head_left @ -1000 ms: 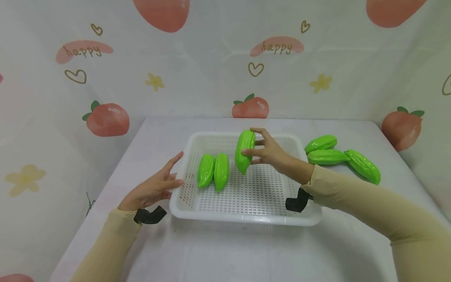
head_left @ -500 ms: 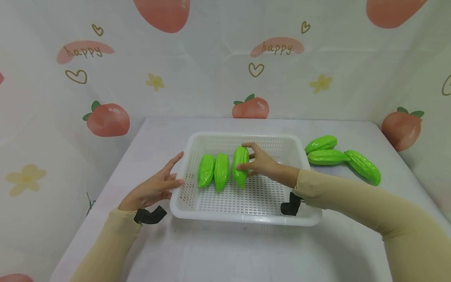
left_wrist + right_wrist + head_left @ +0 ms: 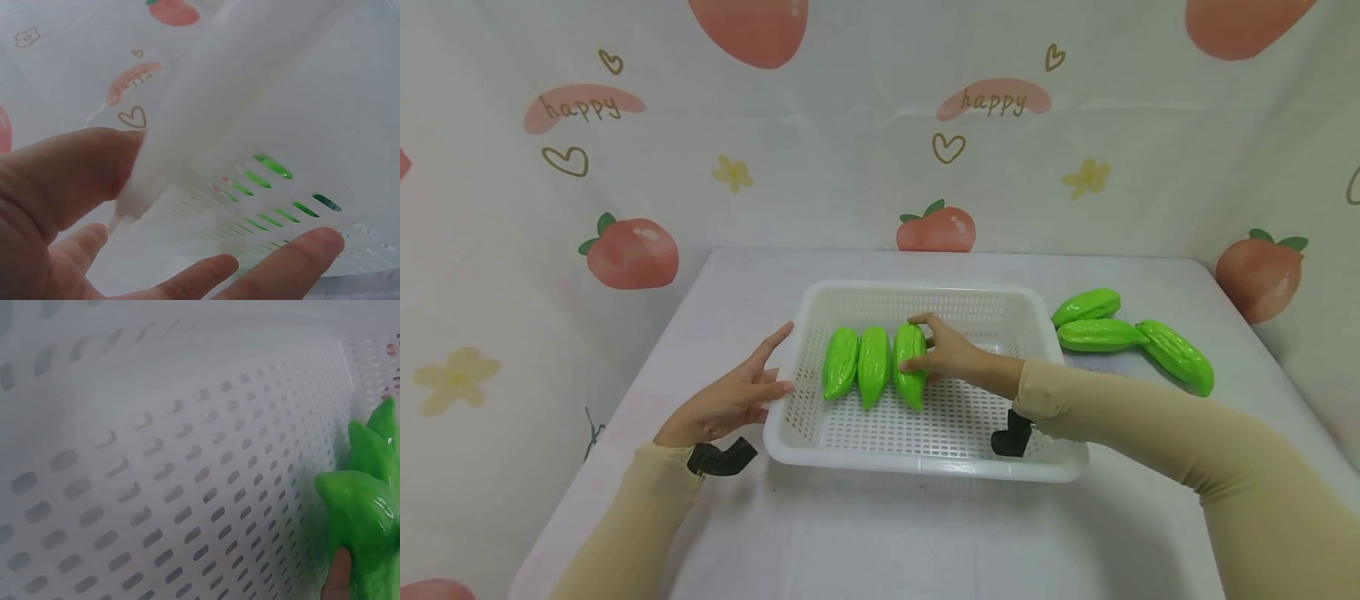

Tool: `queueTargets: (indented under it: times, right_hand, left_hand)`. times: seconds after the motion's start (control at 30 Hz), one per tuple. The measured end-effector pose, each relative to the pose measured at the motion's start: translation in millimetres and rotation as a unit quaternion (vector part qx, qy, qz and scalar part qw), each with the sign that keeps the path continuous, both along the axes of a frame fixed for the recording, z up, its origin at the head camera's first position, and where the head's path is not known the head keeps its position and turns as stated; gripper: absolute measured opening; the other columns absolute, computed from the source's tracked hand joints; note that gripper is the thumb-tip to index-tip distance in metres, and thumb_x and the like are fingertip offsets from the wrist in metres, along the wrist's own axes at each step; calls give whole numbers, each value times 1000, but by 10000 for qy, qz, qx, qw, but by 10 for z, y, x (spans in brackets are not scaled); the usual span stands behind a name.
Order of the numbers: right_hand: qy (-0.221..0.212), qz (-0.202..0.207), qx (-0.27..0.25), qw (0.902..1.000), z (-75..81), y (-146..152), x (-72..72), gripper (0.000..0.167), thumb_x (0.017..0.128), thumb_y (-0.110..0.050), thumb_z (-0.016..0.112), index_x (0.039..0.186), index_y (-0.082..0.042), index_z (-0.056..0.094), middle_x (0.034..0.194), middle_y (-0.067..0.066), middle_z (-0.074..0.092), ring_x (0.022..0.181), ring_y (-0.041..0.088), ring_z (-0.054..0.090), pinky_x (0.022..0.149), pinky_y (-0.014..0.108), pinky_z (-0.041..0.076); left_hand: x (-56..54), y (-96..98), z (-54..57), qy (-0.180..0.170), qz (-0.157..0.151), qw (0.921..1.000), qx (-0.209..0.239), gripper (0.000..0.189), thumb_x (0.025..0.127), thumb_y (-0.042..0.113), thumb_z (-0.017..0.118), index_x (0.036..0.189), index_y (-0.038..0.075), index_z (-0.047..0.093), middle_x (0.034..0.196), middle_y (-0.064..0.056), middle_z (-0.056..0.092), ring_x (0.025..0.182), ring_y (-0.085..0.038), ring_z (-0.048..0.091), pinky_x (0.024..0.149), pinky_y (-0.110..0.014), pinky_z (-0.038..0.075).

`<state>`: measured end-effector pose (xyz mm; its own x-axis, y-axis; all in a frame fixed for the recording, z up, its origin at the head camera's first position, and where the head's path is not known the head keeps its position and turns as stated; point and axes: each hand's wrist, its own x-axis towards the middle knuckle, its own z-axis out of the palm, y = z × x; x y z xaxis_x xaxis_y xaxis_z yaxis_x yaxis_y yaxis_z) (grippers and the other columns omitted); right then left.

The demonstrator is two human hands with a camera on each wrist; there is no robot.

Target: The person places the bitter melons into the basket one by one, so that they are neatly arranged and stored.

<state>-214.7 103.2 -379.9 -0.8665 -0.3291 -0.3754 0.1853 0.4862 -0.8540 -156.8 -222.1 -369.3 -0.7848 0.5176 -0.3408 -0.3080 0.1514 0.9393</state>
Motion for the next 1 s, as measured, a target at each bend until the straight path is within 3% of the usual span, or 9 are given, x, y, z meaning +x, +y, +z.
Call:
queueTargets:
  times: [0.37,1.0]
  right_hand:
    - [-151,-38,92,9998,-73,-30,-19,85,85,-12,75,151,-18,22,144,30,38,124,42,52,81,40,58]
    - [-238,116,153,9995,-63,-1,-79,81,89,-16,71,153,-19,23,147,29,35,129,42,47,89,46,54]
  left_hand:
    - [-9,2,-16,-19,-19,10000,42,89,96,13,60,150,52,1,148,-23,38,109,-33,63,86,-48,55]
    - [-9,5,-12,-3,13,10000,13,89,96,12,60,150,52,1,148,-22,38,109,-33,62,85,-47,55]
